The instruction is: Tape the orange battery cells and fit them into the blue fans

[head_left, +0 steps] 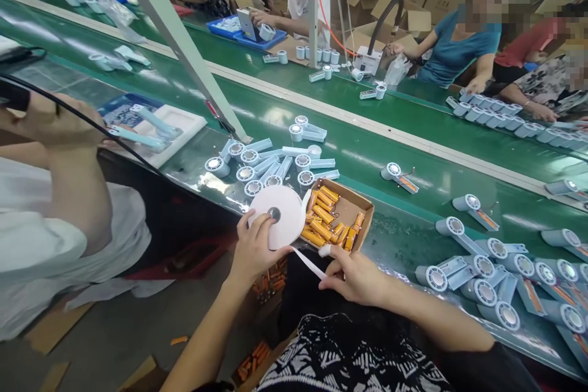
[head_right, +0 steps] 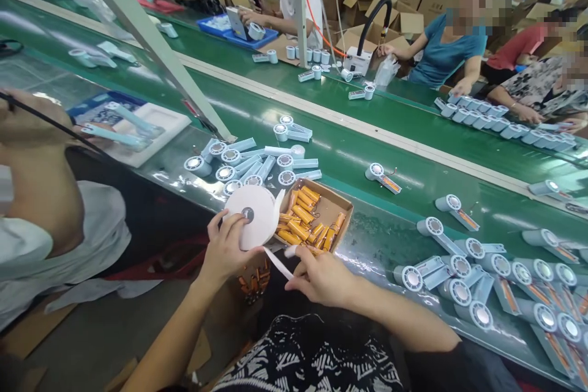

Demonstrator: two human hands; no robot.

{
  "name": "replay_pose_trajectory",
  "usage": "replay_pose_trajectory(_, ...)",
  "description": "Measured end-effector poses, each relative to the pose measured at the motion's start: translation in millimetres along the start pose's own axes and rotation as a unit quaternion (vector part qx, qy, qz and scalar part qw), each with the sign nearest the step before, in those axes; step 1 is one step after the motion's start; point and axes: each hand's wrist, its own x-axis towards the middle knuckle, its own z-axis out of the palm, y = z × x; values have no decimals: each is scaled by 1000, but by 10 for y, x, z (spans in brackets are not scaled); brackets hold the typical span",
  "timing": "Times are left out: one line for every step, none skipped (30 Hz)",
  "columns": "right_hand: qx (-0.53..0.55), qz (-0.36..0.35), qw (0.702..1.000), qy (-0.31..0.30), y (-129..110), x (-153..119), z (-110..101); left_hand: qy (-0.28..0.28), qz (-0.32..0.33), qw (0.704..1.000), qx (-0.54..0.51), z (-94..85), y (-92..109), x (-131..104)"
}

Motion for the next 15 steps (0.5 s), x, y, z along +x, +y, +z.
replay_pose_trajectory(11, -13, 1000, 1, 10, -13, -8, -5, 14, 1000, -5, -19, -18, -33)
replay_pose_trajectory(24, -19, 1000, 5, 21, -23, -26, -12, 34, 999, -12, -43, -37, -66)
replay_pose_trajectory(39, -19, 999, 11, 30, -30, -53, -21, 54, 998, -22, -70, -57, -99)
replay_pose_trajectory(57, -15, 998, 18, 34, -35, -84, -34, 69, 996, -32, -97, -74, -130)
replay_pose_trajectory(75, -12, 997, 27, 32, -41, -116, -48, 75, 995, -41, -119, -86, -160)
replay_pose_trajectory(91, -12, 995, 33, 24, -49, -146, -62, 71, 994, -46, -134, -90, -187)
replay_pose_trajectory(100, -17, 994, 34, 10, -57, -168, -74, 59, 994, -48, -139, -84, -210)
replay_pose_trajectory(103, -27, 994, 28, -8, -66, -183, -85, 42, 994, -48, -130, -65, -230)
replay_pose_trajectory(99, -40, 994, 16, -28, -76, -188, -99, 28, 994, -49, -106, -33, -246)
replay_pose_trajectory(90, -54, 995, 2, -47, -87, -185, -112, 20, 992, -54, -67, 10, -257)
replay_pose_trajectory(76, -66, 995, -10, -62, -100, -177, -125, 16, 990, -61, -15, 63, -266)
replay_pose_trajectory(63, -75, 995, -19, -73, -115, -167, -133, 12, 989, -67, 46, 121, -273)
replay_pose_trajectory(50, -79, 995, -25, -77, -132, -160, -133, 5, 989, -71, 112, 177, -279)
replay_pose_trajectory(34, -80, 996, -31, -73, -150, -162, -124, -6, 990, -72, 176, 227, -288)
replay_pose_trajectory(9, -75, 996, -36, -62, -166, -176, -108, -21, 991, -73, 235, 265, -300)
